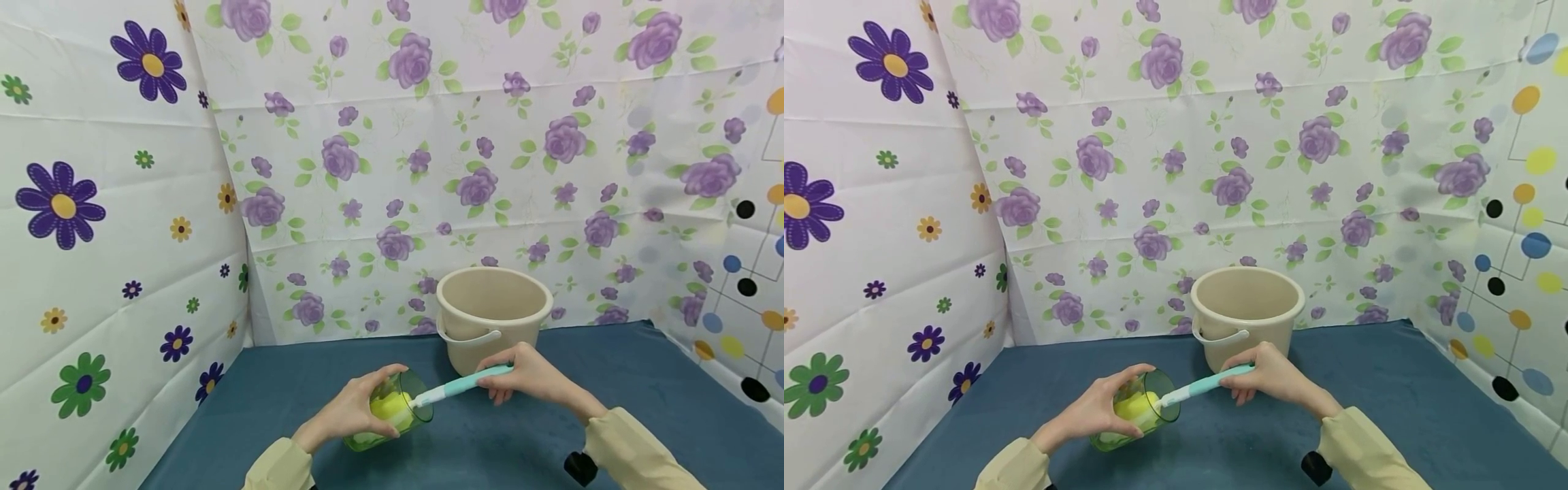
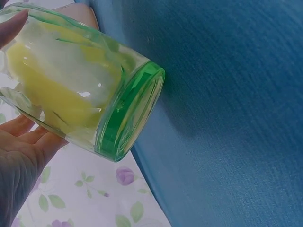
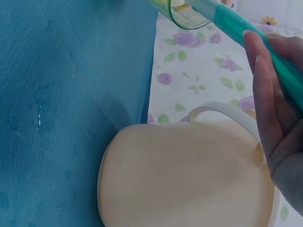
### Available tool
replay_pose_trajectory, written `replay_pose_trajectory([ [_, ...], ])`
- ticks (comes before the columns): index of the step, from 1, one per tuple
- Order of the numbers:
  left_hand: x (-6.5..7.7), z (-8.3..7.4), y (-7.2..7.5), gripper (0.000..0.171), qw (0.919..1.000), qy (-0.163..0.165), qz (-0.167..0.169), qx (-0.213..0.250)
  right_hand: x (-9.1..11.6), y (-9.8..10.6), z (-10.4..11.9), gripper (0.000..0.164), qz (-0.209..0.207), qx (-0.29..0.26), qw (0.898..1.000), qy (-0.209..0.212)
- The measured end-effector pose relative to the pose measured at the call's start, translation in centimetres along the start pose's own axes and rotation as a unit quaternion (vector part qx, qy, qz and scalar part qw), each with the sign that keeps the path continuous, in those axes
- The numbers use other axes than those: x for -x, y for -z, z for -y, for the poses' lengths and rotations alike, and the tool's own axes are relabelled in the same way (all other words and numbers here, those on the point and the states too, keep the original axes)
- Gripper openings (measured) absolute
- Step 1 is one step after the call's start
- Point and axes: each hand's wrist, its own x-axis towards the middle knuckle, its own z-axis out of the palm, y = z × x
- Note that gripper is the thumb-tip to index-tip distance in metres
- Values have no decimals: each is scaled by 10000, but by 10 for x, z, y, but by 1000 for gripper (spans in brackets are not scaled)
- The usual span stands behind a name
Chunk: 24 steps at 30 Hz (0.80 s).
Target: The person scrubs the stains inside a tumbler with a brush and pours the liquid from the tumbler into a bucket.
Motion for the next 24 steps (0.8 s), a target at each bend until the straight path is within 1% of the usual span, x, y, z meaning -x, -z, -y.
replay_pose_trajectory([
  [4, 0, -1, 0, 88, 10000, 8, -10, 30, 0, 1, 0, 17, -93, 131, 9999, -25],
  [9, 0, -1, 1, 88, 10000, 5, -14, -15, 1, 2, -1, 18, -37, 223, 9997, -41],
  [17, 0, -1, 0, 88, 9999, -100, -10, -71, 3, 1, -4, 17, 96, 10, 9999, 61],
  [21, 0, -1, -1, 89, 10000, -54, -14, -73, 3, 0, -3, 17, 94, -117, 9998, 127],
  [24, 0, 0, -1, 89, 10000, -8, -20, -52, 4, 0, 4, 17, 88, -158, 9997, 151],
])
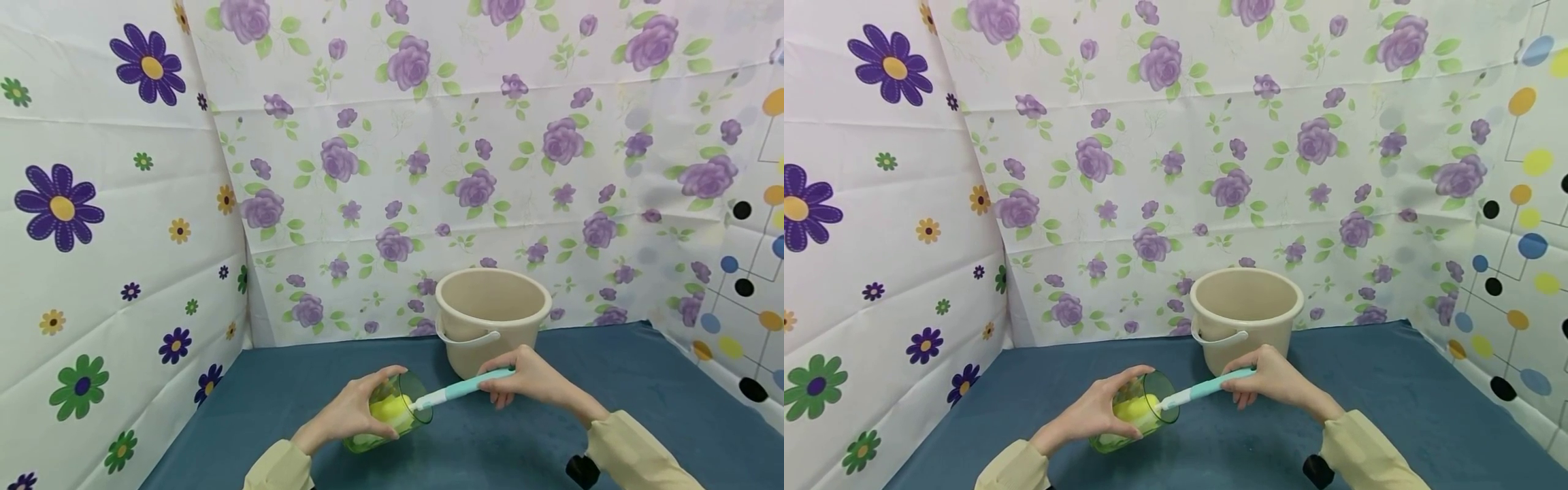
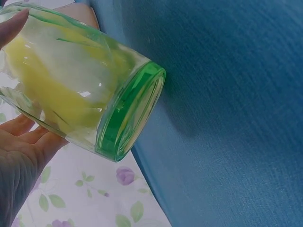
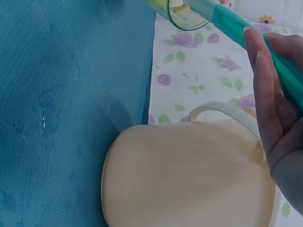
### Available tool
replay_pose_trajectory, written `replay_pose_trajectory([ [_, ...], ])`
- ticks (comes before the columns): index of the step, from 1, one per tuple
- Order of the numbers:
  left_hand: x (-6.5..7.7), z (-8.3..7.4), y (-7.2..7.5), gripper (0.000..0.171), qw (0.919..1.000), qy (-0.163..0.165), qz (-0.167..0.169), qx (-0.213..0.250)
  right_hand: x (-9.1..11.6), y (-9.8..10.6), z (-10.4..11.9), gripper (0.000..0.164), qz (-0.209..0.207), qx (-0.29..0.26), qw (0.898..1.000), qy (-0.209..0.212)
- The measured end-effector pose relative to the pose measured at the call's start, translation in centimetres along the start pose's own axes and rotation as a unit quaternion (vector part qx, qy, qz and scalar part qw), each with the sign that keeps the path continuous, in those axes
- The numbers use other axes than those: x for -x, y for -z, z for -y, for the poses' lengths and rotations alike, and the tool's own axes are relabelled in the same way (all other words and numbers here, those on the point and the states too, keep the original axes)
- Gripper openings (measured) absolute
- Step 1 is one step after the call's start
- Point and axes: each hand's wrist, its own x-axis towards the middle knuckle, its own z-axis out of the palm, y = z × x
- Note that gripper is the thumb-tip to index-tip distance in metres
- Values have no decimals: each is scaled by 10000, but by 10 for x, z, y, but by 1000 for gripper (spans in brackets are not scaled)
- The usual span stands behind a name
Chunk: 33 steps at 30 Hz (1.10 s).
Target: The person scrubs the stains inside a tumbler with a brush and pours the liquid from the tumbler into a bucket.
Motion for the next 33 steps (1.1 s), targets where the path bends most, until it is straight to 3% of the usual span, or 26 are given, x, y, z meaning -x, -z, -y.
replay_pose_trajectory([
  [7, 0, 0, 0, 88, 9999, 65, 11, 76, 3, 3, 23, 17, -205, -6, 9996, -188],
  [15, -1, 0, 0, 88, 9999, 47, 9, 94, 4, 9, -4, 16, -304, 117, 9990, -308],
  [26, 0, -1, -1, 88, 10000, -28, 17, 48, 6, 6, 28, 17, -26, -66, 9996, -277],
  [33, -1, -1, 0, 89, 10000, 37, 15, 84, 7, 13, 13, 18, -252, 19, 9990, -355],
])
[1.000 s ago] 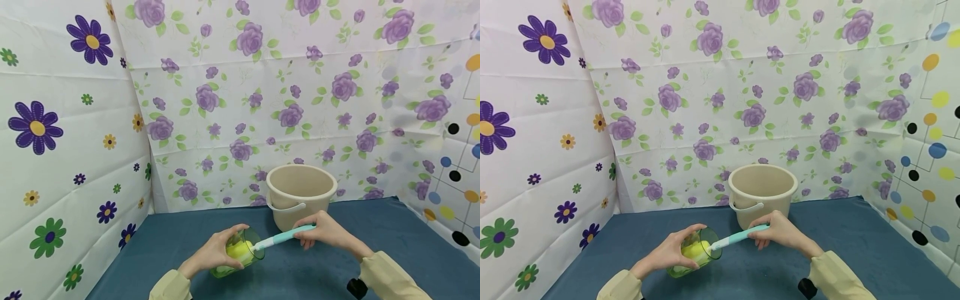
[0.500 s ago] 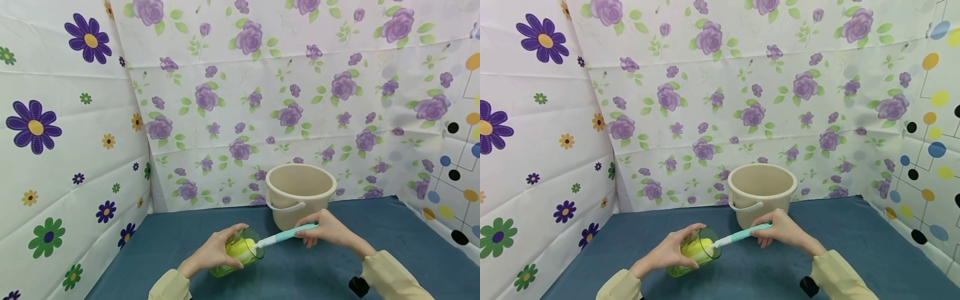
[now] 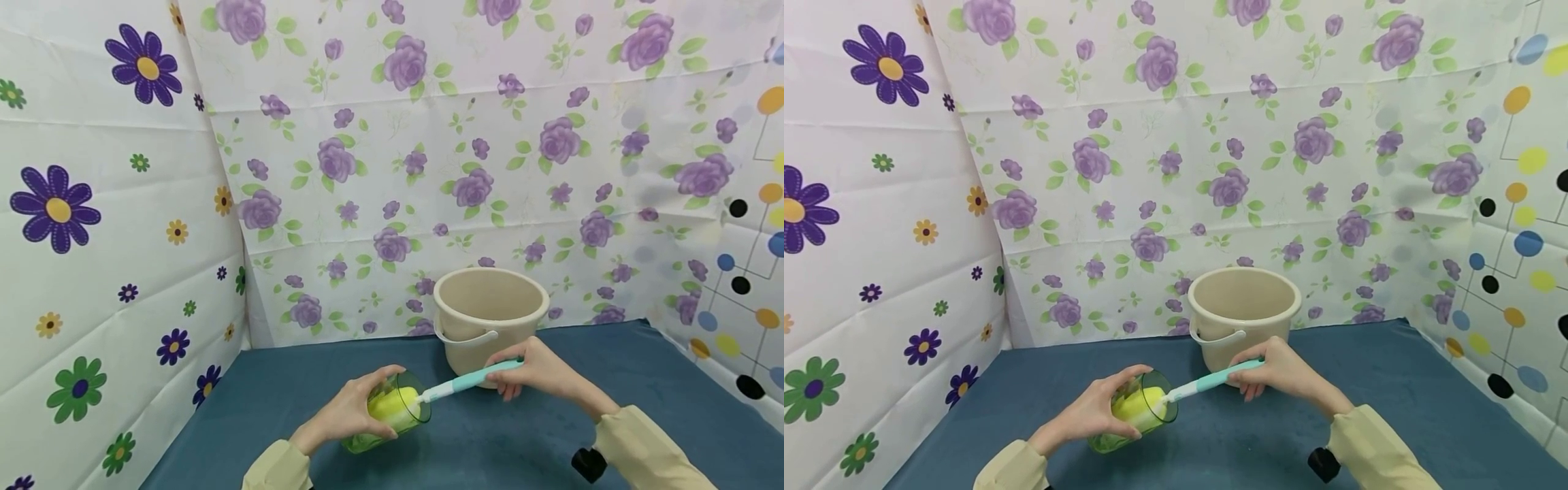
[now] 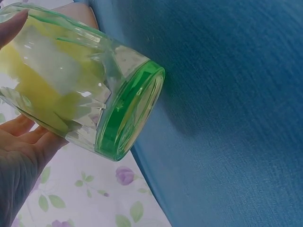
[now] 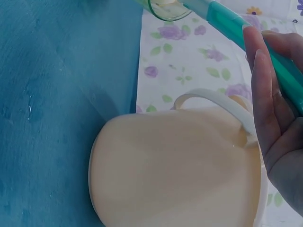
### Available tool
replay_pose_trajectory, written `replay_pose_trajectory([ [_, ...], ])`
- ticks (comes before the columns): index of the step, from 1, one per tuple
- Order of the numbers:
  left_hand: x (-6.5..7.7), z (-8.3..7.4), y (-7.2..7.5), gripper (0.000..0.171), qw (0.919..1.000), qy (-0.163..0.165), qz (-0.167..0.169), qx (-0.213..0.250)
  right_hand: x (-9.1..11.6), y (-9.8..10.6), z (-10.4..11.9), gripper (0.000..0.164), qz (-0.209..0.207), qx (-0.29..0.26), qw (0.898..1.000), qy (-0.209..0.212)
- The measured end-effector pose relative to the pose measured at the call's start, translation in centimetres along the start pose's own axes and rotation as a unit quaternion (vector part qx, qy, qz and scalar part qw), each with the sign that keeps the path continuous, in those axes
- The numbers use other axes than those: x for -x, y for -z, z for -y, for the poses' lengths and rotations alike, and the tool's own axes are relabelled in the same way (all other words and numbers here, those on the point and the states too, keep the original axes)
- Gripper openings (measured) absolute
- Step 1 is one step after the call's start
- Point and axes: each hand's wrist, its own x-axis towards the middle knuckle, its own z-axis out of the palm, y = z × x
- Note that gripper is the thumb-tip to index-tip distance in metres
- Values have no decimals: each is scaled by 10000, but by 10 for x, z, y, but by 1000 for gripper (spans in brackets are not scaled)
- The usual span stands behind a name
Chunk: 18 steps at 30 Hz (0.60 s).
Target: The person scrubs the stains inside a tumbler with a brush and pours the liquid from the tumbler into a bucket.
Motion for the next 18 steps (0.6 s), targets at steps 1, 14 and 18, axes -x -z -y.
replay_pose_trajectory([
  [1, 0, 0, 0, 89, 10000, 1, 2, 4, 0, 1, -3, 18, -42, 43, 10000, -15],
  [14, 0, 3, 1, 88, 9999, -121, 0, 47, 2, 9, -9, 20, -4, 307, 9995, -82],
  [18, 1, 3, 1, 88, 9999, -115, -5, 49, 2, 10, -9, 19, 2, 191, 9998, -90],
])
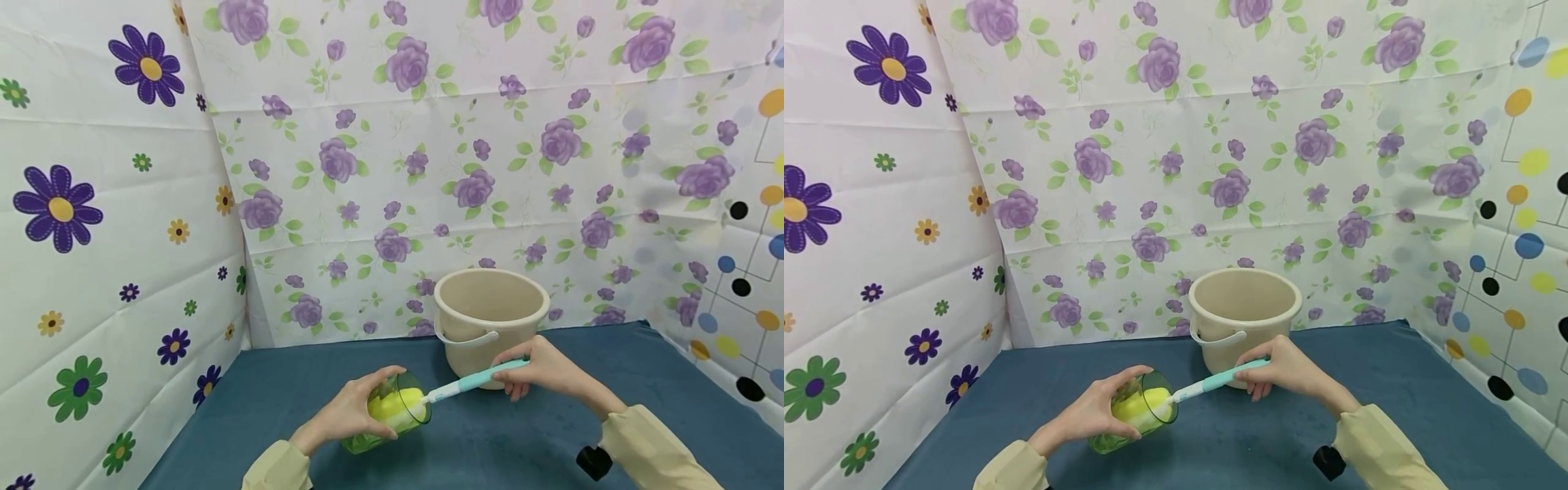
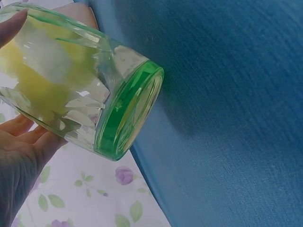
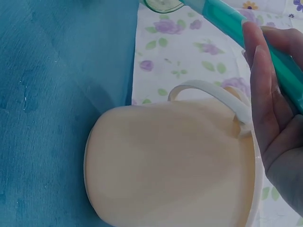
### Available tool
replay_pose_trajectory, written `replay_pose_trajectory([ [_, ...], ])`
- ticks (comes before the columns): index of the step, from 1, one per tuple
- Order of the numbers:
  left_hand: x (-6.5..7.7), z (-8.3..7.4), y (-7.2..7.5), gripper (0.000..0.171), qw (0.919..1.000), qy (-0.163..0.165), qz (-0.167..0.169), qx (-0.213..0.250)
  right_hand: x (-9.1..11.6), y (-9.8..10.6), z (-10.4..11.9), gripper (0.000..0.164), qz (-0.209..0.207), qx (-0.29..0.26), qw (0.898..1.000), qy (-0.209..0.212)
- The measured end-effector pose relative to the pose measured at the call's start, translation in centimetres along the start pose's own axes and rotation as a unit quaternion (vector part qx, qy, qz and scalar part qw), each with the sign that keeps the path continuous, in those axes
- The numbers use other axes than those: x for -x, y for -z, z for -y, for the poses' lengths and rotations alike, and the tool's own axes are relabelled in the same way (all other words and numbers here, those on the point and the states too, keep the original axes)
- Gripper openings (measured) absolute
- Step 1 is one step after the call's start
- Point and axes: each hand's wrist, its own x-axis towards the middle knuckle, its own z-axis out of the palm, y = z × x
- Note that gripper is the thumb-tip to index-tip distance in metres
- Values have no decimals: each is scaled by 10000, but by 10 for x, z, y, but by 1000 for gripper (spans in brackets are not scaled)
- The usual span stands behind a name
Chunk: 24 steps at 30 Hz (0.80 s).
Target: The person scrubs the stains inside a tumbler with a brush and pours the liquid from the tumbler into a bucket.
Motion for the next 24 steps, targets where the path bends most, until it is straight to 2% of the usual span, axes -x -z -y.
replay_pose_trajectory([
  [5, 0, 0, -1, 88, 10000, 67, -20, -14, 1, 1, 5, 17, -64, -54, 10000, 7],
  [13, -1, -1, 0, 87, 9999, 137, -6, -12, 5, 1, 25, 17, -127, -4, 9999, 24],
  [24, -1, -1, -1, 88, 9999, 130, 13, -42, 6, 1, 23, 18, 24, -120, 9999, -23],
])
